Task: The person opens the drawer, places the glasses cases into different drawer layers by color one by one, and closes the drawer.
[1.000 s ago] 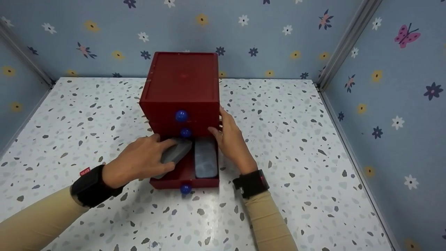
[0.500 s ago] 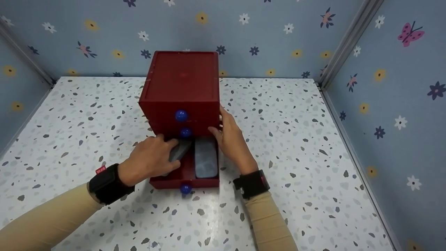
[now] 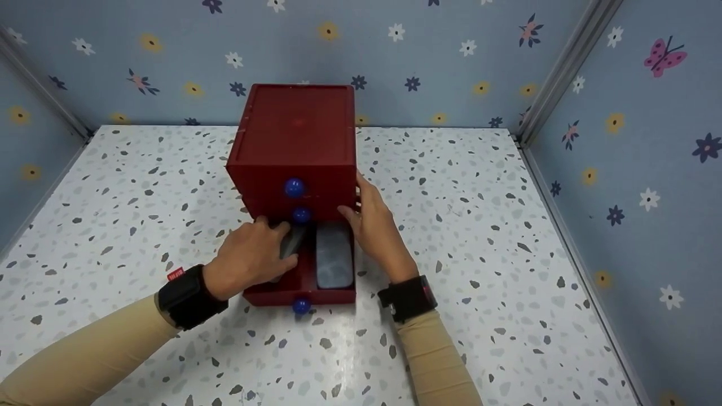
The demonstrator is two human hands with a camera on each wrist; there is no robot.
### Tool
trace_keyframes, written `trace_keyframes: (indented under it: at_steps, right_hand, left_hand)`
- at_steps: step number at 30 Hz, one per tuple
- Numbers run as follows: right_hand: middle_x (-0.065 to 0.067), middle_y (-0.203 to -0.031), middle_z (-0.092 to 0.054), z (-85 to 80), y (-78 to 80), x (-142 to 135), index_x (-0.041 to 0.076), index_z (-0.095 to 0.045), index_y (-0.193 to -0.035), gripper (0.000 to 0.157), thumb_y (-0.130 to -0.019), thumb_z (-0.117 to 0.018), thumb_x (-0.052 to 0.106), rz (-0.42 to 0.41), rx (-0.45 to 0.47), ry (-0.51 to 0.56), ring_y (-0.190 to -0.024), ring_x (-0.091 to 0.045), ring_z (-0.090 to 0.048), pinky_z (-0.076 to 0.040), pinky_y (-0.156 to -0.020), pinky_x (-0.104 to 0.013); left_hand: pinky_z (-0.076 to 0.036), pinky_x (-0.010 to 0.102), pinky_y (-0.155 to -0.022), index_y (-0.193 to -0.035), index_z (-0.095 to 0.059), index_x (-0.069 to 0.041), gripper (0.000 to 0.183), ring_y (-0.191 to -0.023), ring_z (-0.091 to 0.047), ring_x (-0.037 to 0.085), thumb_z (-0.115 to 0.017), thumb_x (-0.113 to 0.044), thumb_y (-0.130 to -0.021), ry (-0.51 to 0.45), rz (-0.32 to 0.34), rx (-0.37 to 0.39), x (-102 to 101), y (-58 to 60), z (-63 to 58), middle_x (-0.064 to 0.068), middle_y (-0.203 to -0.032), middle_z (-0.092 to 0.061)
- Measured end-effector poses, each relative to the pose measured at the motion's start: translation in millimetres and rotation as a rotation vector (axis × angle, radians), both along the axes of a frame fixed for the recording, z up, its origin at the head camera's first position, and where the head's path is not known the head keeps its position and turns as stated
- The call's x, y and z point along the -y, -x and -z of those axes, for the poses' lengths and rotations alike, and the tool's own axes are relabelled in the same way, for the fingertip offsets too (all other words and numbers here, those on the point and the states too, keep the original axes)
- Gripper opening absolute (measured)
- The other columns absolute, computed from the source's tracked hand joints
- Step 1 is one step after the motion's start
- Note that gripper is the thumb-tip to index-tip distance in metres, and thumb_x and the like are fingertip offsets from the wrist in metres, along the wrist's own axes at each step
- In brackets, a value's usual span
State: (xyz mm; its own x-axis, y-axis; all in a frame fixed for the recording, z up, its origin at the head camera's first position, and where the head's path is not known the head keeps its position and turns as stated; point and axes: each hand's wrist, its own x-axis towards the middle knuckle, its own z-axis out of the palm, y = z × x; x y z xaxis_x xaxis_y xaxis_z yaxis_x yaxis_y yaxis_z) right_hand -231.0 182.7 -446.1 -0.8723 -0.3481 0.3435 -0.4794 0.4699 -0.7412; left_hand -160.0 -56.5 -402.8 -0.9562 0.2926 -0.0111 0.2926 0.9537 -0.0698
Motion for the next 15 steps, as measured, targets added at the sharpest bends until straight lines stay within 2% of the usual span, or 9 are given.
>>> trace_keyframes:
  at_steps: [5, 15]
  right_hand:
    - [-0.013, -0.149, -0.053, 0.1, -0.4, 0.2, 0.007, -0.033, -0.162, 0.059, -0.111, -0.059, 0.021, 0.003, -0.004, 0.0, -0.13, -0.027, -0.062, -0.056, -0.106, -0.041]
    - [-0.014, -0.148, -0.054, 1.6, 0.4, -0.2, 0.006, -0.032, -0.162, 0.061, -0.11, -0.06, 0.02, 0.0, -0.008, 0.009, -0.13, -0.028, -0.062, -0.056, -0.106, -0.042]
  left_hand:
    - [-0.059, 0.038, -0.056, -0.119, -0.069, -0.003, 0.055, -0.076, -0.066, 0.028, -0.071, -0.053, -0.094, 0.003, -0.006, 0.022, -2.3, 0.2, 2.0, 0.021, -0.092, -0.066]
    - [-0.062, 0.04, -0.07, -0.132, -0.066, -0.005, 0.062, -0.095, -0.07, 0.033, -0.072, -0.053, -0.094, -0.017, -0.01, 0.049, -4.5, 0.7, 5.5, 0.022, -0.1, -0.071]
